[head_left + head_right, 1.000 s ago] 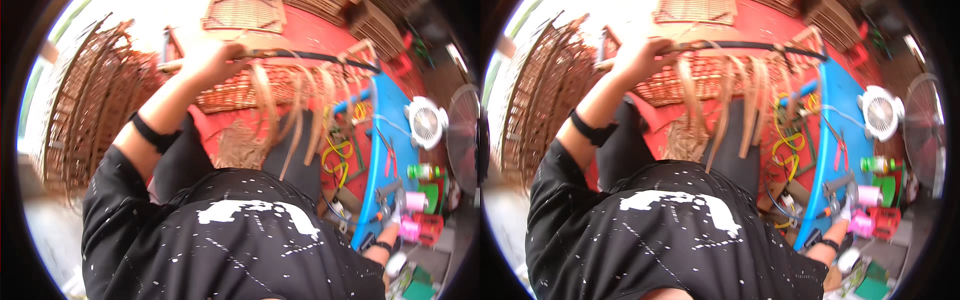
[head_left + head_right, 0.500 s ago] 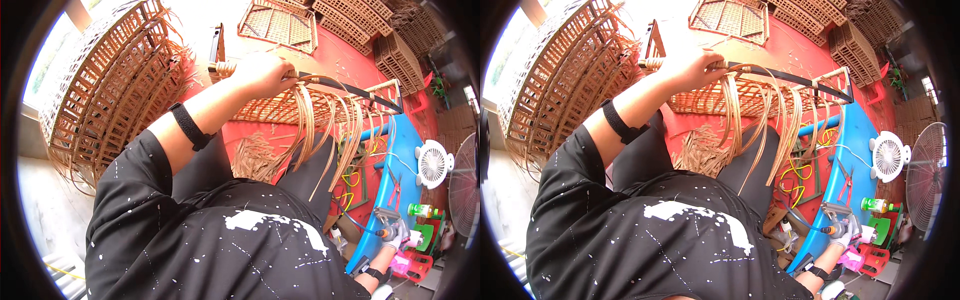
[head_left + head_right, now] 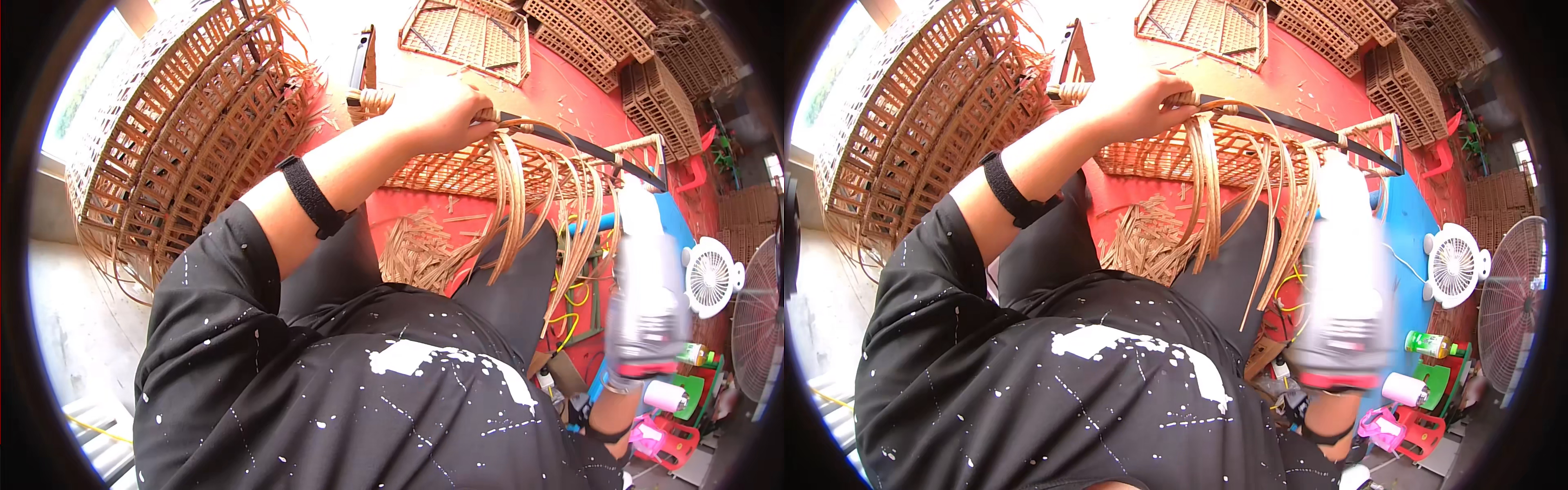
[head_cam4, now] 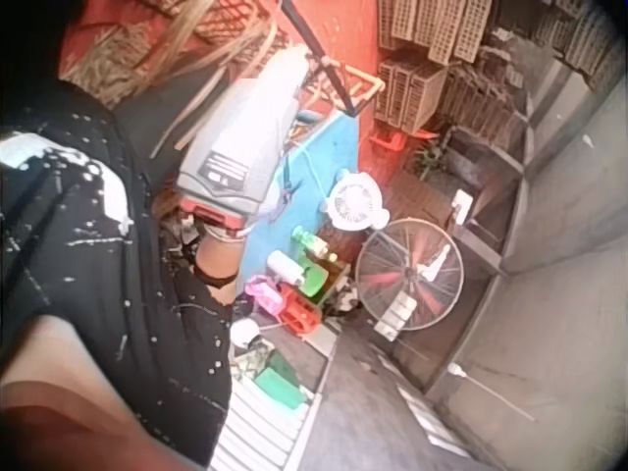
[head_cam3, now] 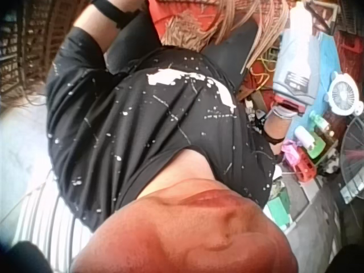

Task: Weaving bamboo strips onto a furniture frame and securing them with a nail gun.

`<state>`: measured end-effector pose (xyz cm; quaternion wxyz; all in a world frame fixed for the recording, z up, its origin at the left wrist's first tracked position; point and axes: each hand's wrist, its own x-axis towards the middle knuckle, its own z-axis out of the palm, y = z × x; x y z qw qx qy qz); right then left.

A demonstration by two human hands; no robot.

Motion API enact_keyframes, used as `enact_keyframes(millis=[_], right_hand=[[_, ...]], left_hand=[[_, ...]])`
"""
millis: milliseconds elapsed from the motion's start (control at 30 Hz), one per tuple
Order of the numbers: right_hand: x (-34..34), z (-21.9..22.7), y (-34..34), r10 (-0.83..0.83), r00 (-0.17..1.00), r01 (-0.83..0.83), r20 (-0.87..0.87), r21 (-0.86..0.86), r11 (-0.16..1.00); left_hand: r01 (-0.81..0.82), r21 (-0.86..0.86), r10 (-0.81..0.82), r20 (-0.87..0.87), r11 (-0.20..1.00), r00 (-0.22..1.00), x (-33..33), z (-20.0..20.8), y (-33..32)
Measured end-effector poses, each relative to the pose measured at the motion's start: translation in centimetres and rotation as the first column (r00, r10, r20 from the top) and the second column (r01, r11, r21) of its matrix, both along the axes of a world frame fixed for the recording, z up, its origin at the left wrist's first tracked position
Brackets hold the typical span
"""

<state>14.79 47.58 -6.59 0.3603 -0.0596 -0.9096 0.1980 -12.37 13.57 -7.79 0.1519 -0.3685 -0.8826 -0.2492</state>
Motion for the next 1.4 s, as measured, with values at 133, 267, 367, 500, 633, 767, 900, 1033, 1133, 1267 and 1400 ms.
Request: enact_keyframes(millis=[133,267,367,500,633,767,900,1033,1133,1267,1400], right_hand=[[-4.9,1.4,-6.6,0.441,0.759,-0.444,0.479,-0.115,0.889],[-8.0,0.4,-9.1,0.489,0.807,-0.493,0.332,-0.078,0.867],[-9.0,0.2,-9.6,0.501,0.802,-0.504,0.325,-0.08,0.86],[-9.5,0.9,-10.1,0.499,0.808,-0.552,0.314,0.107,0.827],[-8.6,2.2,-10.6,0.562,0.763,-0.62,0.321,0.115,0.776],[-8.4,2.5,-11.1,0.557,0.751,-0.621,0.355,0.094,0.778],[-9.6,1.3,-10.3,0.488,0.806,-0.545,0.334,0.102,0.832],[-10.0,0.3,-9.6,0.422,0.84,-0.479,0.34,0.1,0.872],[-10.1,1.6,-10.5,0.463,0.816,-0.541,0.347,0.175,0.823],[-10.1,1.6,-10.6,0.447,0.823,-0.529,0.351,0.187,0.828],[-10.8,0.8,-9.9,0.41,0.848,-0.488,0.337,0.192,0.851]], left_hand=[[0.009,-0.045,-0.009,0.009,0.999,1.0,0.2,0.3,0.2],[-0.017,-0.13,0.022,0.037,0.991,0.999,0.5,1.0,-0.1],[-0.018,-0.176,0.027,0.049,0.984,0.998,0.5,1.1,-0.2],[0.026,-0.069,-0.029,-0.038,0.997,0.999,0.1,0.9,-0.3],[0.009,-0.11,-0.01,-0.002,0.994,1.0,-0.3,1.0,-0.1],[0.008,-0.112,-0.01,-0.018,0.994,1.0,-0.1,1.1,-0.3],[0.039,-0.073,-0.042,-0.038,0.997,0.998,0.2,0.9,-0.5],[0.032,-0.079,-0.036,-0.048,0.996,0.998,0.0,0.7,-0.2],[0.014,-0.114,-0.015,-0.004,0.993,1.0,-0.4,0.6,-0.2],[0.026,-0.093,-0.028,-0.022,0.995,0.999,-0.5,0.6,-0.4],[0.041,-0.091,-0.045,-0.047,0.995,0.998,-0.5,0.8,-0.3]])
